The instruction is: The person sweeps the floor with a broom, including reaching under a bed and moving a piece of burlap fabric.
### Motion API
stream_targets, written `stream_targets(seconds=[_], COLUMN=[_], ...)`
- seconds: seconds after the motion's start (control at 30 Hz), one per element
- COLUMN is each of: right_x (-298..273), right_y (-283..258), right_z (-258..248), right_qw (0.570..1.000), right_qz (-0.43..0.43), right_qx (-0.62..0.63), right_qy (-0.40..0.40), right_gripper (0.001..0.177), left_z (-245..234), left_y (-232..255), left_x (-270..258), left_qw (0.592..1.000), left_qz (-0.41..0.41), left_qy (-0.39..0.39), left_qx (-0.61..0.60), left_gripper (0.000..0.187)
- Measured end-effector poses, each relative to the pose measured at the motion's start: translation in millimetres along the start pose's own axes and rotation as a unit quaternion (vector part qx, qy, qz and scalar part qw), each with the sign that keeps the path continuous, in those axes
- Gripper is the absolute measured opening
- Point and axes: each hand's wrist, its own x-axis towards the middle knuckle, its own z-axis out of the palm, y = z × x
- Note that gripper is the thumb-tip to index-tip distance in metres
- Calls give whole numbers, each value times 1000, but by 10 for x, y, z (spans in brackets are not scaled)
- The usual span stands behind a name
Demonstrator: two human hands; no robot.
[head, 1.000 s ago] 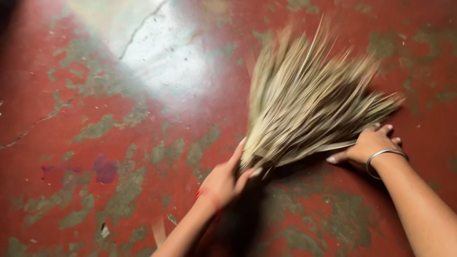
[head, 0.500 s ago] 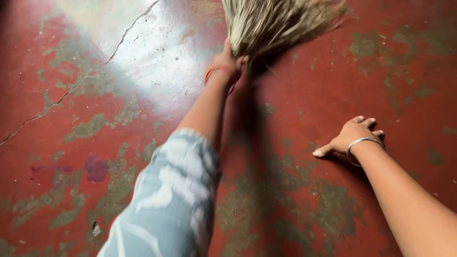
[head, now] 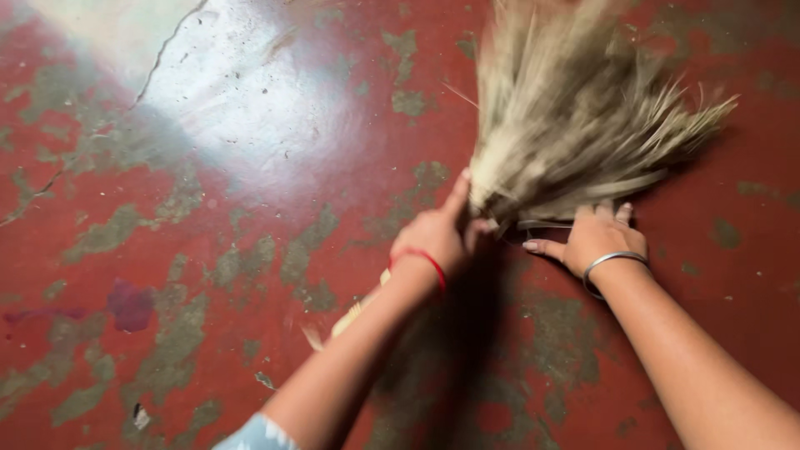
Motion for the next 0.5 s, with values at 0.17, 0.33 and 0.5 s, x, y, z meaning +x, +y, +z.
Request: stream_targets(seconds=[0.17, 0.33, 0.5], right_x=[20, -154, -222], right_y=[-82, -121, 487], right_z=[-234, -384, -143], right_qw=[998, 998, 970], right_qz=[42, 40, 50], right_qx=[41, 54, 233], right_qy=[-21, -9, 40], right_gripper=[149, 147, 115], left_z=[-97, -413, -222], left_y=[-322, 87, 608], left_x=[1263, 2442, 1853], left_qw=[990, 989, 992], left_qz=[55, -18, 40], left_qy=[126, 143, 116], left_qx=[25, 17, -31], left_gripper=[84, 80, 76])
